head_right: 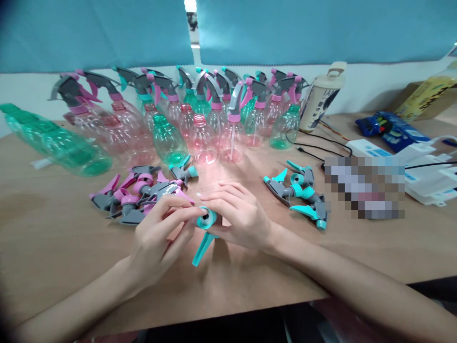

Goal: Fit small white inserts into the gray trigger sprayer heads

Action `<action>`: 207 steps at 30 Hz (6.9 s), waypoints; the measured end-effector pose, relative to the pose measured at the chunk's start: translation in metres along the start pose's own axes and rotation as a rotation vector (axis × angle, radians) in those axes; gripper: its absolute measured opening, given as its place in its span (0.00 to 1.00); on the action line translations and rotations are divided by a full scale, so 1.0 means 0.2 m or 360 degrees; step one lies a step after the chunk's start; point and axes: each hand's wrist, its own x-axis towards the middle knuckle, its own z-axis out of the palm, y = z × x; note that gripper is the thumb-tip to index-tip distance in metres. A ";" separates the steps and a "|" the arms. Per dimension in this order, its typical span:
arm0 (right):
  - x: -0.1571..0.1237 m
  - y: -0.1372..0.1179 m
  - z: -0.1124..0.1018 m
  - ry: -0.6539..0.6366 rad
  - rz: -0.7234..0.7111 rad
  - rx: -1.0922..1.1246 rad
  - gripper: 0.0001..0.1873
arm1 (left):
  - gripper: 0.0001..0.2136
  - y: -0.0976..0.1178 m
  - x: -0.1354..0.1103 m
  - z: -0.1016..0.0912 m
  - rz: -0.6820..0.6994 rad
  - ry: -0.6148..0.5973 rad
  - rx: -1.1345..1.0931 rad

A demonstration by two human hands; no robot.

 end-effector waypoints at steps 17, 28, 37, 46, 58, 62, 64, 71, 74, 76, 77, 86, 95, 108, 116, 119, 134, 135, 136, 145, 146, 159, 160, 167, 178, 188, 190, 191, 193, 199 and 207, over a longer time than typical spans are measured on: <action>0.00 -0.01 0.02 -0.0060 0.0029 0.0099 0.14 | 0.07 0.01 0.01 -0.02 -0.0197 -0.0230 -0.0117; -0.01 0.00 0.03 -0.0101 0.0038 0.0161 0.08 | 0.05 -0.02 0.08 -0.07 -0.0124 -0.0456 0.0072; 0.00 0.03 0.00 -0.0177 0.0023 0.0209 0.07 | 0.08 -0.04 0.06 -0.05 -0.0101 -0.0365 0.0002; 0.00 0.06 -0.06 -0.0020 0.0378 0.0232 0.12 | 0.03 -0.05 0.05 -0.08 -0.0281 -0.0016 -0.0098; 0.00 0.01 -0.02 -0.0232 0.0328 0.0437 0.18 | 0.09 -0.04 0.03 -0.05 0.0032 0.0079 0.0010; 0.00 0.00 -0.03 -0.0309 0.0443 0.0452 0.17 | 0.08 -0.03 0.03 -0.06 -0.0042 0.0053 0.0088; -0.01 0.00 -0.03 -0.0353 0.0498 0.0471 0.17 | 0.06 -0.03 0.03 -0.07 -0.0094 -0.0012 0.0044; -0.01 0.00 -0.02 -0.0416 0.0727 0.0679 0.16 | 0.04 -0.02 0.03 -0.05 -0.0216 -0.0025 -0.0196; 0.00 -0.01 -0.01 -0.0398 0.0981 0.0916 0.17 | 0.07 -0.02 0.02 -0.04 -0.0263 0.0019 -0.0240; 0.00 -0.02 0.00 -0.0367 0.1220 0.1181 0.18 | 0.09 -0.02 0.01 -0.04 -0.0333 0.0027 -0.0290; 0.00 -0.03 0.00 -0.0355 0.1319 0.1310 0.18 | 0.10 -0.03 0.01 -0.03 -0.0384 0.0024 -0.0327; -0.01 -0.03 0.00 -0.0351 0.1469 0.1524 0.20 | 0.05 -0.02 0.02 -0.05 -0.0900 -0.0140 -0.0644; -0.02 -0.02 0.02 -0.0361 0.1221 0.1414 0.17 | 0.05 -0.03 0.03 -0.05 -0.0886 -0.0200 -0.0547; 0.01 0.00 -0.03 -0.0345 0.0854 0.0993 0.20 | 0.04 -0.02 0.04 -0.07 -0.0457 -0.0182 -0.0235; -0.01 0.00 -0.04 -0.0343 0.0807 0.0866 0.17 | 0.03 0.03 0.10 -0.11 -0.0411 -0.0347 0.0115; -0.01 -0.01 -0.04 -0.0308 0.0744 0.0793 0.17 | 0.03 0.07 0.11 -0.13 -0.0351 -0.0384 0.0287; -0.04 -0.01 -0.04 -0.0225 0.0672 0.0656 0.16 | 0.03 0.06 0.14 -0.12 -0.0424 -0.0566 0.0053; -0.04 -0.02 -0.04 -0.0234 0.0670 0.0634 0.17 | 0.03 0.06 0.14 -0.13 -0.0459 -0.0561 0.0127; -0.04 -0.02 -0.04 -0.0238 0.0664 0.0609 0.18 | 0.04 0.07 0.13 -0.13 -0.0478 -0.0545 0.0242; -0.05 -0.02 -0.05 -0.0194 0.0644 0.0566 0.16 | 0.06 0.11 0.06 -0.08 -0.0388 -0.0414 0.0221; -0.05 -0.01 -0.05 -0.0194 0.0650 0.0577 0.16 | 0.05 0.10 0.04 -0.08 -0.0394 -0.0407 0.0156; -0.05 -0.04 -0.06 -0.0290 0.0665 0.0597 0.19 | 0.07 0.07 -0.01 -0.09 -0.0374 -0.0360 0.0070; -0.05 -0.04 -0.06 -0.0291 0.0660 0.0606 0.19 | 0.08 0.08 -0.02 -0.09 -0.0367 -0.0370 0.0040; -0.04 -0.04 -0.07 -0.0276 0.0694 0.0596 0.18 | 0.10 0.07 -0.01 -0.07 -0.0363 -0.0332 0.0130; 0.02 -0.05 -0.06 -0.0410 0.0841 0.0543 0.12 | 0.18 0.09 -0.14 -0.13 -0.0508 -0.0482 0.0062; 0.22 0.22 0.17 -0.0623 0.1091 0.0203 0.21 | 0.11 0.11 -0.20 -0.26 -0.0662 -0.0482 0.0087; 0.26 0.26 0.21 -0.0709 0.1054 0.0162 0.20 | 0.10 0.11 -0.21 -0.27 -0.0646 -0.0479 0.0101; 0.27 0.26 0.22 -0.0745 0.1036 0.0168 0.19 | 0.09 0.11 -0.21 -0.27 -0.0641 -0.0484 0.0107; 0.27 0.26 0.22 -0.0806 0.1011 0.0197 0.18 | 0.08 0.08 -0.21 -0.27 -0.0657 -0.0496 0.0117; 0.20 0.13 0.19 -0.0859 0.1046 0.0375 0.20 | 0.08 0.02 -0.20 -0.22 -0.0689 -0.0509 0.0053; 0.19 0.07 0.08 -0.0746 0.1086 0.0394 0.21 | 0.07 0.06 -0.18 -0.16 -0.0636 -0.0605 0.0001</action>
